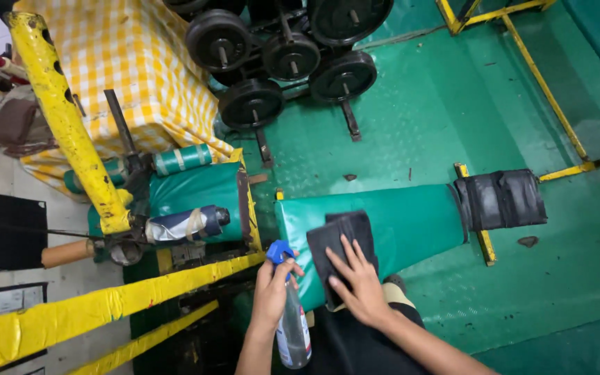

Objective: Cleaning a weight bench and a cable machine attachment using spray and a cloth.

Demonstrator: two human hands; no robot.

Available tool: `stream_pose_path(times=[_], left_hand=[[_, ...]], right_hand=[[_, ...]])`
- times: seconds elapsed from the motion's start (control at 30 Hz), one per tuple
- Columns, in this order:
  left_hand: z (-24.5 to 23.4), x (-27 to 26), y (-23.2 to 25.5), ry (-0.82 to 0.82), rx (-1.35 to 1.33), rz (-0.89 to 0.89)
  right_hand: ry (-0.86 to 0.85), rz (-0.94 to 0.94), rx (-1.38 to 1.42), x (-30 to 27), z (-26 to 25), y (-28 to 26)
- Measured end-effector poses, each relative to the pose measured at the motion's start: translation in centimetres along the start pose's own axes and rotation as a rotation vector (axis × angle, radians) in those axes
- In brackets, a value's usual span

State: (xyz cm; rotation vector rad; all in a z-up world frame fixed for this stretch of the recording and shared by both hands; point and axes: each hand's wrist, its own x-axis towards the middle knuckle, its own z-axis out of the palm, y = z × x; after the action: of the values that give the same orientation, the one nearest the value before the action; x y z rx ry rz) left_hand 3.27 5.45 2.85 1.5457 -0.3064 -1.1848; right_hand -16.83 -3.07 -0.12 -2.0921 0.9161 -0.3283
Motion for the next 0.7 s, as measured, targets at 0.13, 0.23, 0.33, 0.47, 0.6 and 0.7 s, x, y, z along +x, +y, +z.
stream_pose_path(times=[0.13,0.23,0.33,0.47,0.6,0.7], left_hand=[[0.7,0.5,0.5,-0.032,0.033,0.03],[0.9,0.6,0.9,-0.031,0.062,0.005],[1.0,0.6,0.5,-0.037,0.092,0.01],[1.1,0.9,0.0,-0.032,0.051,0.014],[1.7,0.8,0.4,-0.051,0.041,-0.004],[2.3,0.9,0.6,-0.065,0.008,-0.006]], right_hand=[[0.184,-0.015,0.069,0.2,1.0,2.8],[0.234,0.009,-0.052,3.7,1.1,3.0],[0.194,-0.007,-0.212,7.5,1.9,4.3],[0.126,0.091,-0.155,10.9,1.8,5.6],[0.169,0.07,-0.116,10.2,2.1,5.8],[0.185,-0.01,-0.087,7.3,1.3,3.5]])
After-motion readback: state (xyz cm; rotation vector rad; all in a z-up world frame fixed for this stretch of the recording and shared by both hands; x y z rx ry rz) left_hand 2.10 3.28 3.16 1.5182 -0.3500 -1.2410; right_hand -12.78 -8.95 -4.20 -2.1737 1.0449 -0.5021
